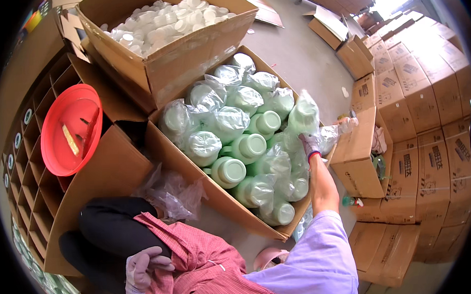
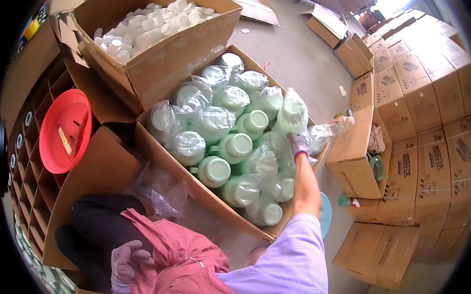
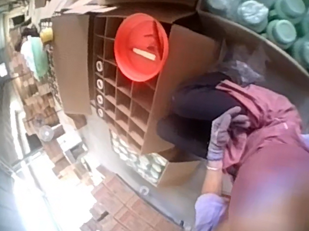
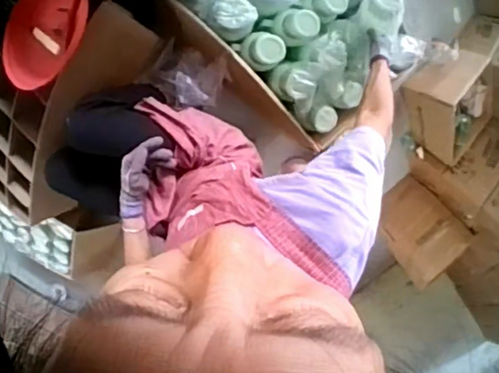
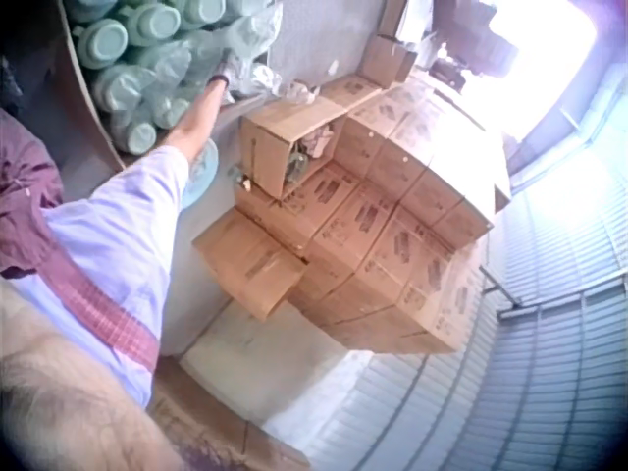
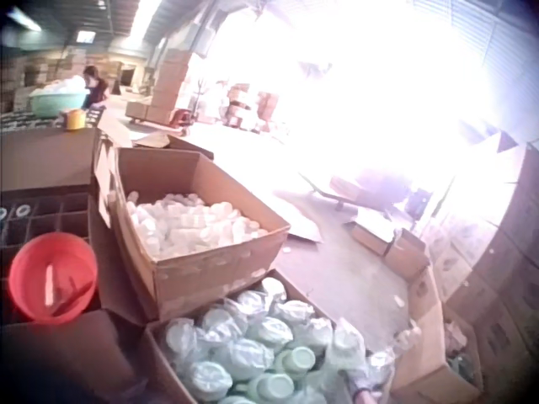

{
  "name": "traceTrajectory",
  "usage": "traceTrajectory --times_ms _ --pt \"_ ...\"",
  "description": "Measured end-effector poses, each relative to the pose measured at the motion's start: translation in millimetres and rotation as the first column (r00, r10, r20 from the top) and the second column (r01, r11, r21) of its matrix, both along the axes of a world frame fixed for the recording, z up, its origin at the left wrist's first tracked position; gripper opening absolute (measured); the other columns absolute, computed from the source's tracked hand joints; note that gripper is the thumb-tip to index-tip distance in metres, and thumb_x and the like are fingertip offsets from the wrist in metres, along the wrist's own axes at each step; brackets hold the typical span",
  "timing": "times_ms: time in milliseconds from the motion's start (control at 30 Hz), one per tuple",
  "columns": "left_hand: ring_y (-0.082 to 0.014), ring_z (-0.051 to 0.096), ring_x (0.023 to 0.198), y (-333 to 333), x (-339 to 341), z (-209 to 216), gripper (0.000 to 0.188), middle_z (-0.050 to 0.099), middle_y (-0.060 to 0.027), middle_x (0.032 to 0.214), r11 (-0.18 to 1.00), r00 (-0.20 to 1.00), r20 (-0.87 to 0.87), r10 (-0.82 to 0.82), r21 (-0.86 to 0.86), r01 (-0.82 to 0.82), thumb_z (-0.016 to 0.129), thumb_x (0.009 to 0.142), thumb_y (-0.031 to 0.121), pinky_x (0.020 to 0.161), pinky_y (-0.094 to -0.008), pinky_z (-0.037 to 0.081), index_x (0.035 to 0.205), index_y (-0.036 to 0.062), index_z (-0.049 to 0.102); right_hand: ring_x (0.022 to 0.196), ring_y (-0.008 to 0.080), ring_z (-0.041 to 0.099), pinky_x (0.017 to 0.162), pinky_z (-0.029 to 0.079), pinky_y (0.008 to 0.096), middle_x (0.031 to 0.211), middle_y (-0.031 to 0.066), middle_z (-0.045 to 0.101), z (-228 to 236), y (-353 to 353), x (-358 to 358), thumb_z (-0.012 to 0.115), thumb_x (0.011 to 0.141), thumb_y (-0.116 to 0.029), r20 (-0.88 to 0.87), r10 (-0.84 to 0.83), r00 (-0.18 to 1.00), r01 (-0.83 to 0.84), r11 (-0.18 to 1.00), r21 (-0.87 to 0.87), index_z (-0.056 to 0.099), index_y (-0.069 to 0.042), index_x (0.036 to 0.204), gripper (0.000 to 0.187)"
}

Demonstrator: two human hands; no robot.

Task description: The person assembles light green kettles by inserting a metal strainer and screwing on the lid. The person then places the assembled kettles into a cardboard box with dividers.

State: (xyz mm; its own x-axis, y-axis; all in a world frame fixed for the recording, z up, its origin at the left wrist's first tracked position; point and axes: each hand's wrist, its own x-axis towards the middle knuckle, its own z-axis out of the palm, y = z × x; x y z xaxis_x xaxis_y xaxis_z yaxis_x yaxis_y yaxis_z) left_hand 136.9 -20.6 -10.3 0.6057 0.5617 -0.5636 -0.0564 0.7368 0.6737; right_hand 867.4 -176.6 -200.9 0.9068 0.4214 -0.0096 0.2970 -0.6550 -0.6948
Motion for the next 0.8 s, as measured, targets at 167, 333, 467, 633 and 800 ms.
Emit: traceTrajectory --times_ms 167,333,467,633,800 --pt "-0.0376 0.073 0.087 1 7 -5 0.043 0.073 -0.0241 0.1 1.0 0.998 0.066 0.006 0.014 -0.007 0.049 0.105 0.028 0.083 -0.0422 0.06 0.125 -0.0092 0.06 0.094 0.0314 0.065 0.074 0.053 0.0444 0.105 0.0165 0.069 10 12 51 0.079 0.072 -0.024 -0.069 -0.21 0.975 0.168 0.906 -0.389 0.066 -0.003 0.12 0.054" --pt "-0.0386 0.073 0.086 -3 -5 -9 0.042 0.073 -0.0243 0.099 0.999 0.996 0.083 0.039 -0.017 -0.038 0.05 0.104 0.027 0.082 -0.0425 0.06 0.124 -0.0094 0.06 0.088 0.0293 0.062 0.067 0.051 0.0461 0.104 0.012 0.065 -27 13 48 0.077 0.073 -0.019 -0.108 -0.131 0.985 0.137 0.99 0.043 0.063 -0.009 0.122 0.052" --pt "-0.04 0.073 0.087 -3 -13 -12 0.042 0.072 -0.0267 0.099 0.999 0.992 0.123 0.019 -0.028 -0.016 0.047 0.105 0.025 0.081 -0.0431 0.06 0.126 -0.0102 0.059 0.09 0.0299 0.061 0.076 0.05 0.0465 0.108 0.0125 0.065 -36 -5 25 0.074 0.073 -0.019 -0.491 -0.328 0.807 0.419 0.904 0.086 0.062 -0.007 0.121 0.051" --pt "-0.04 0.073 0.087 1 -8 -25 0.04 0.072 -0.0282 0.098 0.997 0.976 0.216 0.027 -0.076 -0.01 0.044 0.106 0.02 0.083 -0.0424 0.06 0.126 -0.0123 0.058 0.086 0.0405 0.064 0.084 0.052 0.046 0.103 0.0229 0.066 2 -42 34 0.071 0.072 -0.02 -0.105 -0.385 0.917 0.345 0.898 -0.274 0.06 0.002 0.12 0.054" --pt "-0.0388 0.073 0.088 1 -12 -6 0.039 0.072 -0.0271 0.099 1.0 0.987 0.16 -0.011 -0.003 0.011 0.045 0.106 0.02 0.083 -0.0408 0.06 0.125 -0.0118 0.058 0.11 0.0408 0.057 0.096 0.047 0.0483 0.117 0.0209 0.06 110 80 -191 0.07 0.077 -0.008 0.515 0.429 0.742 -0.427 0.895 -0.13 0.057 0.0 0.121 0.047"
